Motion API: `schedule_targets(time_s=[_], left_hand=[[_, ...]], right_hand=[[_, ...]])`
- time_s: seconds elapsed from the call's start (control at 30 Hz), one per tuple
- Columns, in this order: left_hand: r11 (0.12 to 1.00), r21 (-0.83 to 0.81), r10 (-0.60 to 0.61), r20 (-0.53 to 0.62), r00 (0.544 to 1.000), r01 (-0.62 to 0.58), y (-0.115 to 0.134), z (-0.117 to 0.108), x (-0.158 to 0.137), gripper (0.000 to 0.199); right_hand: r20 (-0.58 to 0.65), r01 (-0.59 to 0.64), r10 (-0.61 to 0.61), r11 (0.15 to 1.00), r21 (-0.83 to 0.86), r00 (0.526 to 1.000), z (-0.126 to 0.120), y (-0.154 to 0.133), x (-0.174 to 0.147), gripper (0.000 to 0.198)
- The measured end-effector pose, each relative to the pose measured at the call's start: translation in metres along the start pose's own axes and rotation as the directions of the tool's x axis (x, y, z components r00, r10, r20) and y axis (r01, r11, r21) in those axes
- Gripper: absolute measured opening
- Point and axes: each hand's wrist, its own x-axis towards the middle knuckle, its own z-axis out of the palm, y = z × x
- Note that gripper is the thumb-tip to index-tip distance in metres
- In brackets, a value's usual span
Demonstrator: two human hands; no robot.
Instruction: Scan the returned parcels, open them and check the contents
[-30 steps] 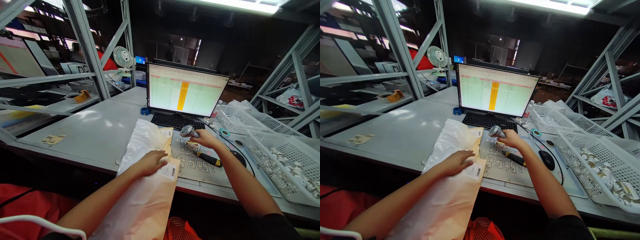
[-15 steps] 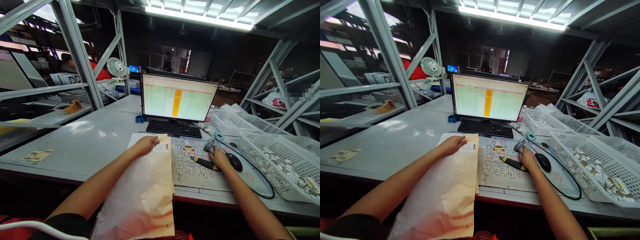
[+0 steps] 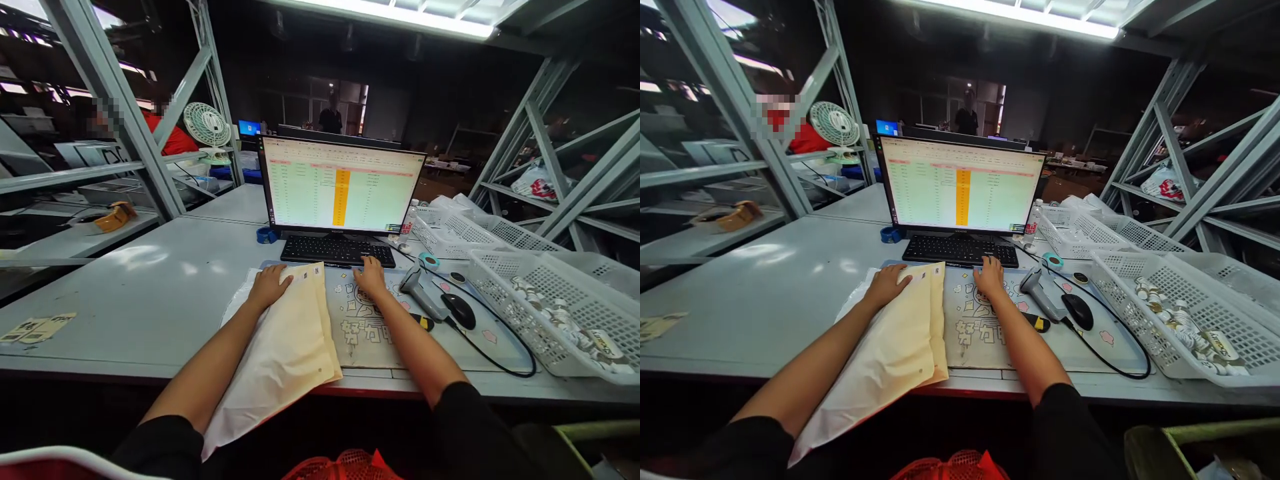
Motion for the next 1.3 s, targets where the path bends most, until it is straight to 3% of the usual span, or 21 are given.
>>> schedule_targets(time_s=[0.17, 0.4, 0.57, 0.83, 1.1, 1.2, 1.3], left_hand=[[0.999, 0.033, -0.040, -0.023, 0.999, 0.041, 0.002, -0.001, -0.003, 0.059], [0.995, 0.046, -0.089, 0.018, 0.996, 0.089, 0.009, -0.007, -0.004, 0.055], [0.986, 0.044, -0.162, 0.042, 0.986, 0.160, 0.013, -0.013, -0.007, 0.057], [0.983, 0.032, -0.183, 0.036, 0.982, 0.182, 0.016, -0.015, -0.014, 0.054], [0.987, 0.006, -0.163, 0.024, 0.986, 0.162, 0.016, -0.015, -0.019, 0.052], [0.986, 0.002, -0.164, 0.010, 0.986, 0.164, 0.019, -0.020, -0.021, 0.050], [0.989, -0.002, -0.147, -0.047, 0.988, 0.147, 0.030, -0.034, -0.027, 0.045]], right_hand=[[0.036, -0.118, 0.118, 0.993, -0.021, 0.992, 0.032, -0.006, 0.018, 0.066], [0.039, -0.106, 0.108, 0.993, -0.055, 0.993, 0.042, -0.003, 0.015, 0.065], [-0.002, -0.062, 0.062, 0.996, -0.063, 0.998, 0.038, -0.008, 0.013, 0.065], [0.138, -0.101, 0.103, 0.995, -0.017, 0.985, 0.033, -0.008, 0.019, 0.072], [0.207, -0.091, 0.060, 0.986, 0.143, 0.976, -0.010, -0.015, 0.030, 0.066], [0.218, -0.045, -0.024, 0.951, 0.306, 0.976, -0.022, -0.037, 0.012, 0.062], [0.266, -0.002, -0.139, 0.884, 0.468, 0.954, -0.020, -0.063, -0.030, 0.070]])
